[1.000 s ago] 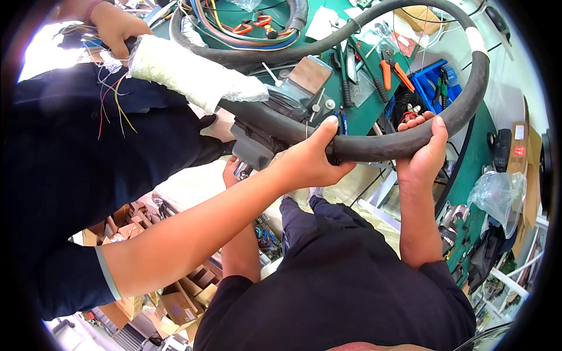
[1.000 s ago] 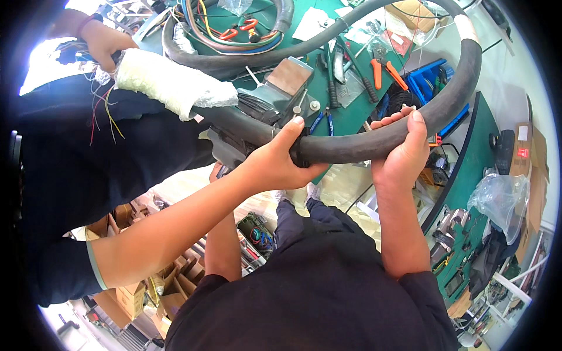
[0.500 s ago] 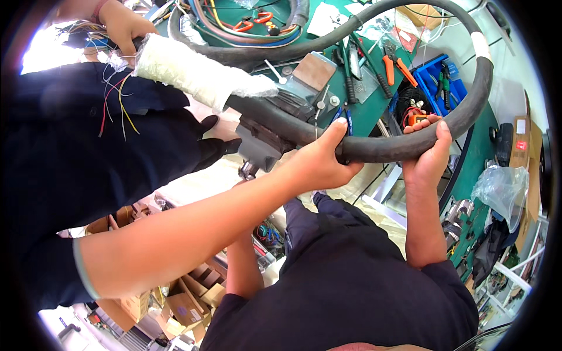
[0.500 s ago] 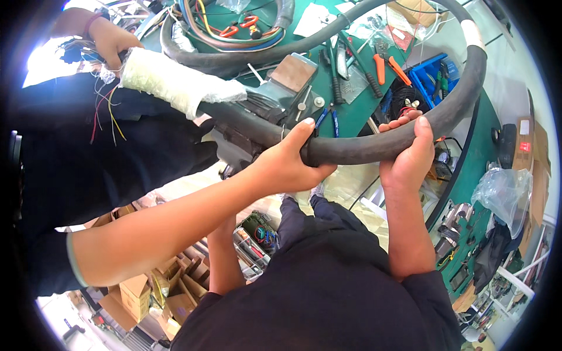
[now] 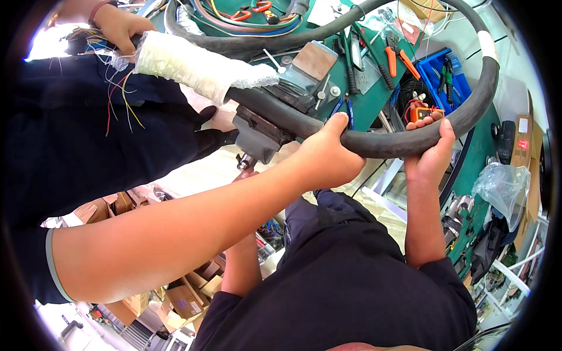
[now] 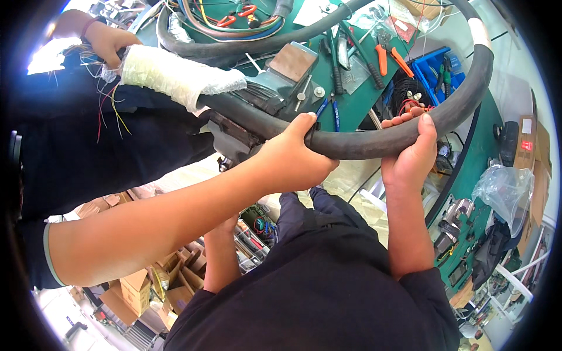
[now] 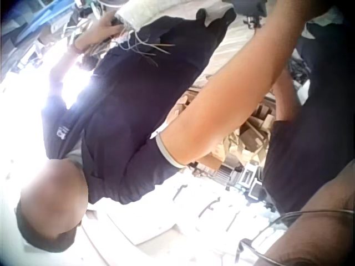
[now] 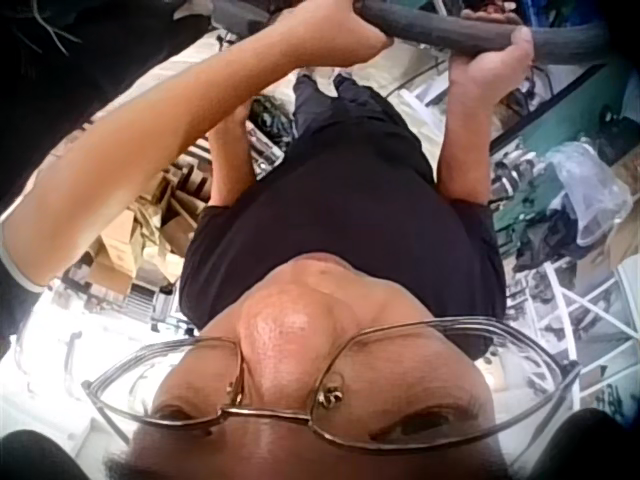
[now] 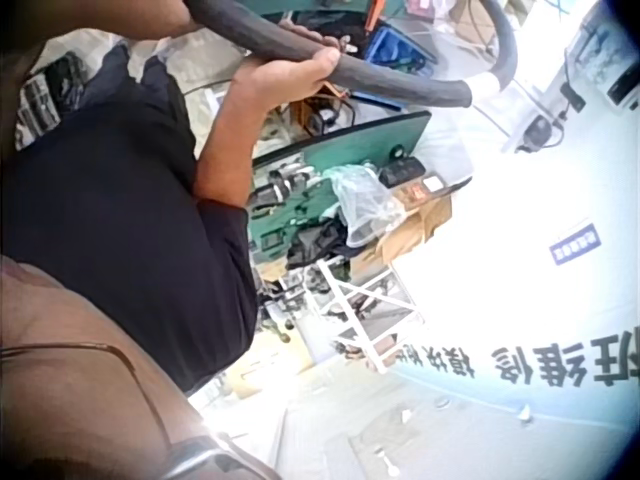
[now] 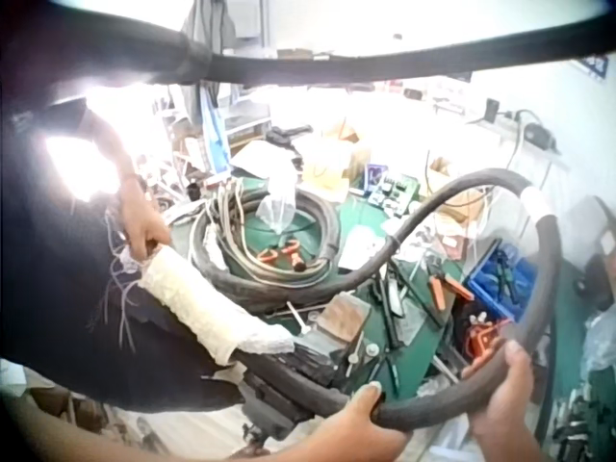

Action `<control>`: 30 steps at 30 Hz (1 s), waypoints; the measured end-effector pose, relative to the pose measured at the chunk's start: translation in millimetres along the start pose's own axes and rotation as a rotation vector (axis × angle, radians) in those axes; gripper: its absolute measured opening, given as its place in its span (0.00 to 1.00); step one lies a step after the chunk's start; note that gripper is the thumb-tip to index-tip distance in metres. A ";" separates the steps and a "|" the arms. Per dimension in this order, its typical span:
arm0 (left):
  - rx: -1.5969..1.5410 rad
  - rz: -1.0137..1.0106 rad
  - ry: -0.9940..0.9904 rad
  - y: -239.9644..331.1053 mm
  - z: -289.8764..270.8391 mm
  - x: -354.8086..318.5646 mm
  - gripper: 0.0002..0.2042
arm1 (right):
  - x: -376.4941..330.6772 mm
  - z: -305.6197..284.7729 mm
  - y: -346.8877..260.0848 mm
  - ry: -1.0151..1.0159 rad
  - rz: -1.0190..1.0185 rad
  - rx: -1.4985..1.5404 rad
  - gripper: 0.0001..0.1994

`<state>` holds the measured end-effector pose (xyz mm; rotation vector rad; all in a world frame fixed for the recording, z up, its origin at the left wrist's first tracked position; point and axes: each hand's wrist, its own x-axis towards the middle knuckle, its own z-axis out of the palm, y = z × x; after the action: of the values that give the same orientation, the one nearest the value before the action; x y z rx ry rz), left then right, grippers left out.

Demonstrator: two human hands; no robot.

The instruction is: The person organizes and connects wires within a large cable harness using a vise and pliers to trim wires while an assistant holds the assembly.

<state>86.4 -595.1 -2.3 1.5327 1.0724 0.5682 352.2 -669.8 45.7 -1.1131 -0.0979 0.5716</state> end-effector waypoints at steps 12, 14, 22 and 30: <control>0.060 0.040 -0.094 23.0 3.3 8.1 0.16 | -1.8 1.9 0.8 -0.022 0.012 -0.020 0.16; 0.129 0.079 -0.223 40.9 19.3 25.7 0.17 | 1.5 -2.2 -0.8 0.008 -0.008 -0.019 0.16; 0.272 0.017 -0.415 73.1 54.1 48.2 0.17 | 1.1 -1.9 0.5 -0.025 0.024 -0.018 0.17; 0.283 -0.080 -0.363 81.4 47.8 45.2 0.17 | -0.8 -3.3 -2.0 -0.021 0.031 -0.004 0.17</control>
<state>173.2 -577.3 53.5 1.7470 0.9526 0.0743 353.4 -673.5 46.1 -1.1142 -0.0998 0.6110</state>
